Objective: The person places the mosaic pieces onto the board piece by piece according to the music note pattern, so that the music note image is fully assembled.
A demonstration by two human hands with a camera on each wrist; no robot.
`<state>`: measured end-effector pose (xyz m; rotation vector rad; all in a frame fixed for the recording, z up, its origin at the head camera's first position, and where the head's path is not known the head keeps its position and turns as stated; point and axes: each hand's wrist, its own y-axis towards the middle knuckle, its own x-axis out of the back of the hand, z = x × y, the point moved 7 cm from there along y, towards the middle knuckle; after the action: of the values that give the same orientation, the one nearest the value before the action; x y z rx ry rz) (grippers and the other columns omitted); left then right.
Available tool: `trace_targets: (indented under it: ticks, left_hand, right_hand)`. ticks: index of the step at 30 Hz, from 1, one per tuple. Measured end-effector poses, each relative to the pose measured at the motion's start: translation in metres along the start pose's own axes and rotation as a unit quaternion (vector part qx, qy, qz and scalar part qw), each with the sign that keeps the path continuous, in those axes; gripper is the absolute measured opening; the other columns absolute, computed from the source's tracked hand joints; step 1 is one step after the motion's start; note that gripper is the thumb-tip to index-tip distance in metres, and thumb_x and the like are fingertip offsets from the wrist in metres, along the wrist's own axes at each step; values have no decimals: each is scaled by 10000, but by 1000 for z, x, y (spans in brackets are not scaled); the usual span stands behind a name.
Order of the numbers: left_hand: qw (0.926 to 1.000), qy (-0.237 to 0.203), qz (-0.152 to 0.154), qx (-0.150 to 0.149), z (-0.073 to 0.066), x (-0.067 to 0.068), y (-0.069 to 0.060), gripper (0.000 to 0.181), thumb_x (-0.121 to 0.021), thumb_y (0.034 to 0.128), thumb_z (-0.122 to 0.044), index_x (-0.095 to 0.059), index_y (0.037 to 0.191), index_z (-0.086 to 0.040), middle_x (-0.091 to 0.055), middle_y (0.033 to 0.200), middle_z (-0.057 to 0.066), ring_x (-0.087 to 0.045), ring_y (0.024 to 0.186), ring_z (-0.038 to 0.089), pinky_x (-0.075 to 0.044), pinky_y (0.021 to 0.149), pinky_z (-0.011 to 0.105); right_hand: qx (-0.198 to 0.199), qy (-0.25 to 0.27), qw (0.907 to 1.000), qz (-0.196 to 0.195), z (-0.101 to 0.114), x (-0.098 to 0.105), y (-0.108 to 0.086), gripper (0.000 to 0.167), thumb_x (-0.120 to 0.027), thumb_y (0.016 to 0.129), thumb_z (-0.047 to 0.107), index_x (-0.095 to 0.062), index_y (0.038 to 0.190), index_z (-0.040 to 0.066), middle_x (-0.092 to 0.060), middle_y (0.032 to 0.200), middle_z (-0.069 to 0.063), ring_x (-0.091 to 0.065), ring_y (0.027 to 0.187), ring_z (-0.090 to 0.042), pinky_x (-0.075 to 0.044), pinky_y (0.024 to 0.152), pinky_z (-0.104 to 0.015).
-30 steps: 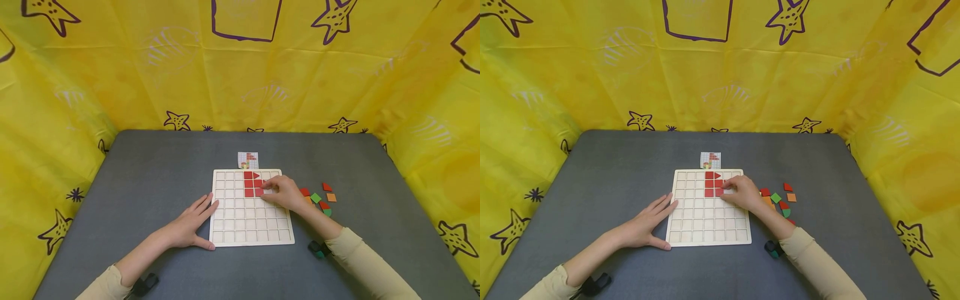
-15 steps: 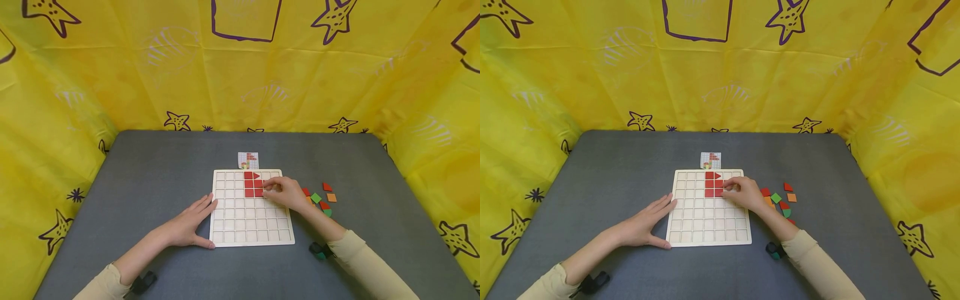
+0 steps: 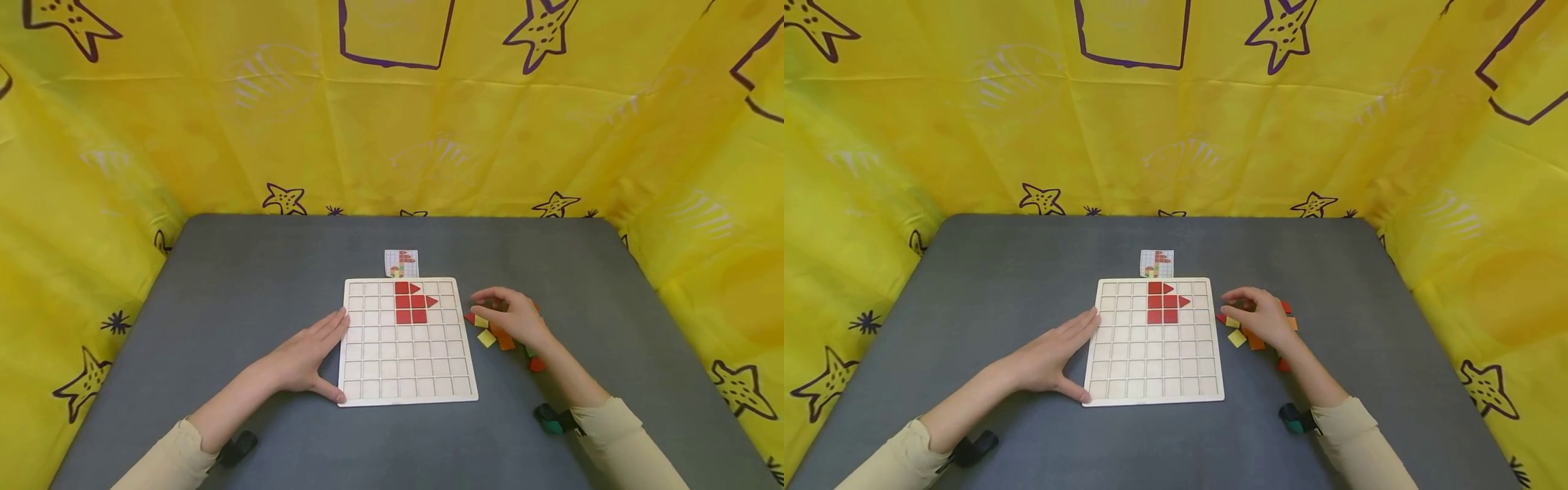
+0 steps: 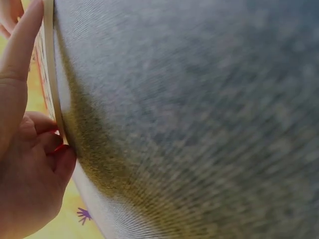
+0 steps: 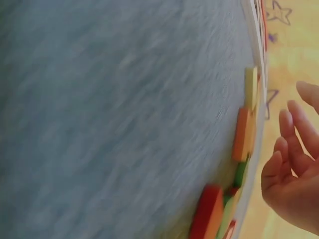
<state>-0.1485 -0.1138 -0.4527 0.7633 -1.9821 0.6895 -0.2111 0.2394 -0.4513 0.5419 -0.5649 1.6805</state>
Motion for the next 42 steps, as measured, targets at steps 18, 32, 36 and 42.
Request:
trace_targets:
  ticks: [18, 32, 36, 42]
  left_hand:
    - [9993, -187, 155, 298, 5, -7, 0, 1300, -809, 628, -650, -138, 1561, -42, -53, 1624, 151, -99, 1473, 345, -247, 1068, 608]
    - [9999, 1, -122, 44, 4, -4, -1, 1295, -784, 618, -690, -182, 1550, -23, -107, 1614, 174, -148, 1461, 359, -269, 1061, 587]
    - [9999, 46, -137, 14, 3, -4, -1, 1290, -772, 621, -702, -191, 1547, -17, -118, 1611, 180, -152, 1461, 358, -270, 1062, 583]
    - [9998, 107, -136, 35, 3, -5, -1, 1288, -768, 622, -708, -198, 1545, -14, -128, 1609, 183, -158, 1460, 358, -274, 1062, 578]
  right_hand:
    - [862, -1106, 9901, -39, -16, 22, -8, 268, -763, 852, 180, -728, 1100, 85, -667, 1121, -126, -480, 982, -303, -349, 827, -435]
    - [892, -1290, 9860, 565, -28, 30, -6, 283, -748, 868, 189, -713, 1139, 112, -641, 1153, -94, -484, 1033, -287, -377, 857, -458]
    - [778, -1271, 9875, 507, -29, 30, -5, 312, -778, 845, 249, -717, 1118, 110, -636, 1118, -87, -483, 995, -279, -383, 837, -443]
    - [648, -1340, 9881, 397, -30, 29, -2, 314, -790, 832, 275, -720, 1085, 104, -635, 1079, -82, -485, 951, -264, -391, 808, -425]
